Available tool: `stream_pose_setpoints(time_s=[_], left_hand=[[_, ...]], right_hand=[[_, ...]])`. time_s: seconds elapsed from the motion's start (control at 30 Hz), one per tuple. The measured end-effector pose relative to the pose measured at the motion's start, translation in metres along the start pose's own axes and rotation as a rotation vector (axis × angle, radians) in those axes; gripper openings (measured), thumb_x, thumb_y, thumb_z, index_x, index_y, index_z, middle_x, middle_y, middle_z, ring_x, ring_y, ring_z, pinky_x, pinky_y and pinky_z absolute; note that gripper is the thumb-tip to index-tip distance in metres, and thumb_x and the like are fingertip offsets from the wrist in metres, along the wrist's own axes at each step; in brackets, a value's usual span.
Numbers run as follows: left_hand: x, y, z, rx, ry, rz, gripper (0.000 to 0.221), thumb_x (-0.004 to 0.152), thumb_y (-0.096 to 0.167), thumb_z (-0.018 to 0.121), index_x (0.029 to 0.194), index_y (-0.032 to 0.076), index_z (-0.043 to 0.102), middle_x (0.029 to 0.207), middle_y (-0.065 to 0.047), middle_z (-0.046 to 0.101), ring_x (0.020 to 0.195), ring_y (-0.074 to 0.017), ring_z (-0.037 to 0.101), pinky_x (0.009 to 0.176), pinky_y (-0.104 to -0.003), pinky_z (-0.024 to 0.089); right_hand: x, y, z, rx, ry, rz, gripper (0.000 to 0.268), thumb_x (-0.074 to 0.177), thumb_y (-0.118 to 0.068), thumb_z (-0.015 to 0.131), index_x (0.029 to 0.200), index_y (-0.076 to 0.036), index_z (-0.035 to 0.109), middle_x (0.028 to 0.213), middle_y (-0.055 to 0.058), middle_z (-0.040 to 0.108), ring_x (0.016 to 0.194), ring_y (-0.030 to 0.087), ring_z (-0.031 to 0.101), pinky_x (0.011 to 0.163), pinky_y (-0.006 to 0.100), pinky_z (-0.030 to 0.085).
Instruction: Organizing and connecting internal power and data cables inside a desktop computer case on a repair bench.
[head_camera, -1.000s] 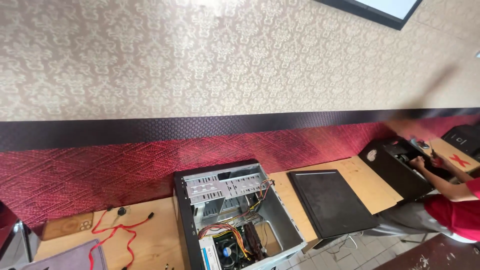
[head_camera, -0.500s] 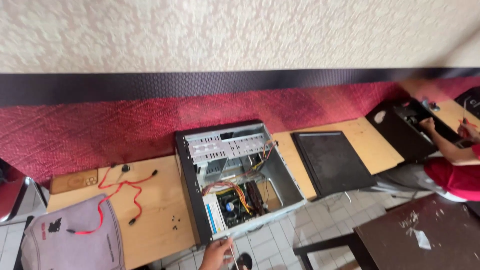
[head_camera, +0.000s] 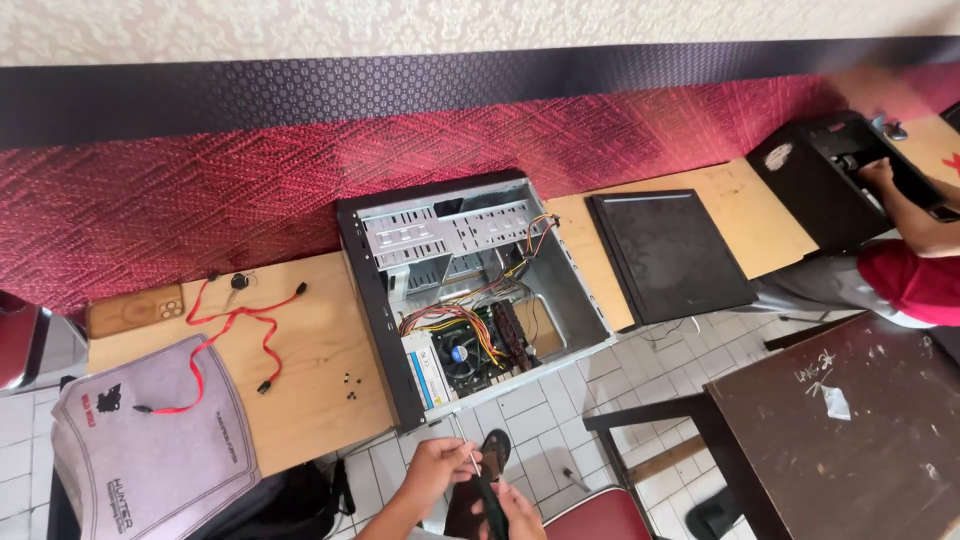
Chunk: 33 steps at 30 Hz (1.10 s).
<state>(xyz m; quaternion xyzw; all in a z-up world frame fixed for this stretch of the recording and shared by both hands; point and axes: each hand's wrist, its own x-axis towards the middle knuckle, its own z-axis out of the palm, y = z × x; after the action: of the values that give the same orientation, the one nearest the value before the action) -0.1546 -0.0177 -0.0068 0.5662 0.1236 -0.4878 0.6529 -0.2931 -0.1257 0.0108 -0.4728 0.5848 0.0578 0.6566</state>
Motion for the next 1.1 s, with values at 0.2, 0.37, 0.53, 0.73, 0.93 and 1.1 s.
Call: stream_pose_setpoints(time_s=[0.2, 0.37, 0.53, 0.73, 0.93, 1.1], left_hand=[[0.004, -0.001, -0.001, -0.002, 0.118, 0.066, 0.02, 0.089, 0.014, 0.083, 0.081, 0.0, 0.071, 0.072, -0.014, 0.072, 0.066, -0.0204, 0.069, 0.067, -0.032, 0.061], [0.0, 0.002, -0.002, -0.016, -0.088, 0.019, 0.038, 0.096, 0.025, 0.068, 0.116, -0.006, 0.076, 0.101, -0.018, 0.078, 0.092, -0.0266, 0.077, 0.084, -0.036, 0.063], [-0.008, 0.018, 0.003, 0.068, 0.011, 0.03, 0.028, 0.092, 0.023, 0.079, 0.081, 0.0, 0.067, 0.081, -0.018, 0.076, 0.074, -0.0224, 0.073, 0.073, -0.032, 0.061], [0.0, 0.0, -0.011, -0.019, -0.12, 0.001, 0.03, 0.096, 0.028, 0.069, 0.101, -0.001, 0.072, 0.094, -0.015, 0.075, 0.093, -0.027, 0.074, 0.093, -0.038, 0.059], [0.009, -0.007, -0.01, 0.098, -0.018, 0.072, 0.023, 0.092, 0.019, 0.076, 0.092, -0.003, 0.079, 0.084, -0.014, 0.079, 0.078, -0.0227, 0.072, 0.077, -0.032, 0.058], [-0.001, 0.0, -0.002, 0.124, -0.026, 0.028, 0.029, 0.094, 0.034, 0.073, 0.094, 0.005, 0.071, 0.083, -0.008, 0.072, 0.086, -0.0192, 0.073, 0.081, -0.032, 0.062]], right_hand=[[-0.005, 0.003, -0.007, -0.049, -0.147, -0.104, 0.028, 0.094, -0.025, 0.073, 0.105, 0.001, 0.074, 0.065, 0.022, 0.072, 0.056, 0.026, 0.066, 0.06, 0.029, 0.049], [-0.02, -0.016, 0.01, -0.027, -0.17, 0.038, 0.05, 0.106, -0.043, 0.046, 0.134, -0.003, 0.056, 0.07, 0.021, 0.068, 0.043, 0.024, 0.055, 0.039, 0.031, 0.041], [-0.002, 0.006, 0.003, 0.043, -0.236, 0.038, 0.035, 0.1, -0.035, 0.065, 0.115, -0.004, 0.054, 0.095, 0.017, 0.072, 0.054, 0.023, 0.058, 0.041, 0.03, 0.041], [-0.021, -0.008, 0.009, 0.05, -0.187, -0.031, 0.043, 0.105, -0.037, 0.056, 0.095, 0.003, 0.066, 0.075, 0.016, 0.071, 0.048, 0.02, 0.057, 0.038, 0.027, 0.037], [-0.026, -0.011, -0.007, 0.027, -0.328, -0.046, 0.035, 0.1, -0.037, 0.063, 0.109, -0.003, 0.06, 0.09, 0.014, 0.07, 0.058, 0.019, 0.059, 0.042, 0.026, 0.041], [-0.018, -0.006, -0.013, -0.063, -0.349, -0.107, 0.033, 0.101, -0.029, 0.064, 0.12, -0.002, 0.067, 0.083, 0.011, 0.061, 0.053, 0.019, 0.053, 0.043, 0.027, 0.039]])
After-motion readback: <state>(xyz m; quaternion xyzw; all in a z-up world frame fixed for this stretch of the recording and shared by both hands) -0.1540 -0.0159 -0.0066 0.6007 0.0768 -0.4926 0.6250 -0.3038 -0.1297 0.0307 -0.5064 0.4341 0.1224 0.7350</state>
